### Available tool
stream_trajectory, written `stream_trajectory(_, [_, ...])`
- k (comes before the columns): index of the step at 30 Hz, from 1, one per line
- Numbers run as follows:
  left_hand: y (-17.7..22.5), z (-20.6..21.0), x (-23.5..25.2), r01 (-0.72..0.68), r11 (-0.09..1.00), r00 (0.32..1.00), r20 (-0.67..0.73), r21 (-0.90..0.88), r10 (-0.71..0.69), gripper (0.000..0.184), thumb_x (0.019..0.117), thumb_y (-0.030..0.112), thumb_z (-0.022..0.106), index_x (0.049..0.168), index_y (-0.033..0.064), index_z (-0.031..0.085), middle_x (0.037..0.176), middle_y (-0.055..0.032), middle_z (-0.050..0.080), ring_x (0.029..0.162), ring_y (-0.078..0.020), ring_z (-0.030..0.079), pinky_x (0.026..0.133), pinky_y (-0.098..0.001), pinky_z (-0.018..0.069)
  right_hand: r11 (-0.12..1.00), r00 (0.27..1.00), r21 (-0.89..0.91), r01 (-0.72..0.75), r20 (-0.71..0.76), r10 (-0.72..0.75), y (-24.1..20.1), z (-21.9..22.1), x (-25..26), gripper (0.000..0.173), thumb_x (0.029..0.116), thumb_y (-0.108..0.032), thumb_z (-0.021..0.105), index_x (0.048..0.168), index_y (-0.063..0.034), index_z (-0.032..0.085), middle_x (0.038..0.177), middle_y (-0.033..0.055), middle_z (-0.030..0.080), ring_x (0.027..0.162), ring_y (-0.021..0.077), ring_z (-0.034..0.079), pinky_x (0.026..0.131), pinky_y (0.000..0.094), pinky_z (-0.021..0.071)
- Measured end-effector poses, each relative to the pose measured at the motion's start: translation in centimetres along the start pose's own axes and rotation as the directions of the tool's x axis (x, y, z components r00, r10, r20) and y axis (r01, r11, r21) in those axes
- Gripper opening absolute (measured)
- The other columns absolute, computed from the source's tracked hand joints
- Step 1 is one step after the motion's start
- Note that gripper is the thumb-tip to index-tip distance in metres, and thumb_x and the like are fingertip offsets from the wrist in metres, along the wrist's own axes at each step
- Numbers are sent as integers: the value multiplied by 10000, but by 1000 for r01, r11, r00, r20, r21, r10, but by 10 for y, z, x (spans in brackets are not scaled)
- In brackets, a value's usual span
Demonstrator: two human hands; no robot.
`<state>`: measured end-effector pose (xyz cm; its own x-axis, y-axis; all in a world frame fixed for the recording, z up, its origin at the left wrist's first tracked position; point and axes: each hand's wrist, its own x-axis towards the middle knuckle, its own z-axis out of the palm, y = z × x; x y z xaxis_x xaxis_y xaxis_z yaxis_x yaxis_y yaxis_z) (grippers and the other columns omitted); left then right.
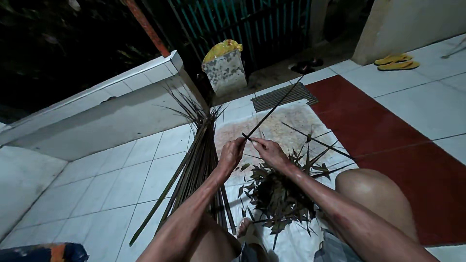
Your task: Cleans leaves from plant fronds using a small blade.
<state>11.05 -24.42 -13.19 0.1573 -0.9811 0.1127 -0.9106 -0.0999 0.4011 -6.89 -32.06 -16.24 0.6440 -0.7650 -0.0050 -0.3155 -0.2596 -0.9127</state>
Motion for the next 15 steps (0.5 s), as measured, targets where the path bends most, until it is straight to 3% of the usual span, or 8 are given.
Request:
stream_trajectory(7, [12, 6, 2, 9, 989, 999, -51, 147, -2, 256, 1077, 201, 494, 1132, 74, 710, 799, -153, 698, 777, -338, 714, 732, -523, 575, 999, 997, -39, -32, -76, 29, -4, -1, -1, 393, 1096, -422, 442, 1411, -294, 638, 1023, 99, 723, 899, 276, 669, 844, 530, 520])
stream_trajectory(15, [19, 4, 3, 43, 985, 999, -32, 165, -39, 255, 1081, 198, 486, 1130, 86, 709, 817, -152, 705, 802, -337, 718, 741, -531, 577, 992, 986, -81, -93, -148, 81, -8, 6, -2, 394, 1081, -482, 450, 1404, -356, 638, 1071, 77, 738, 959, 293, 682, 838, 554, 524])
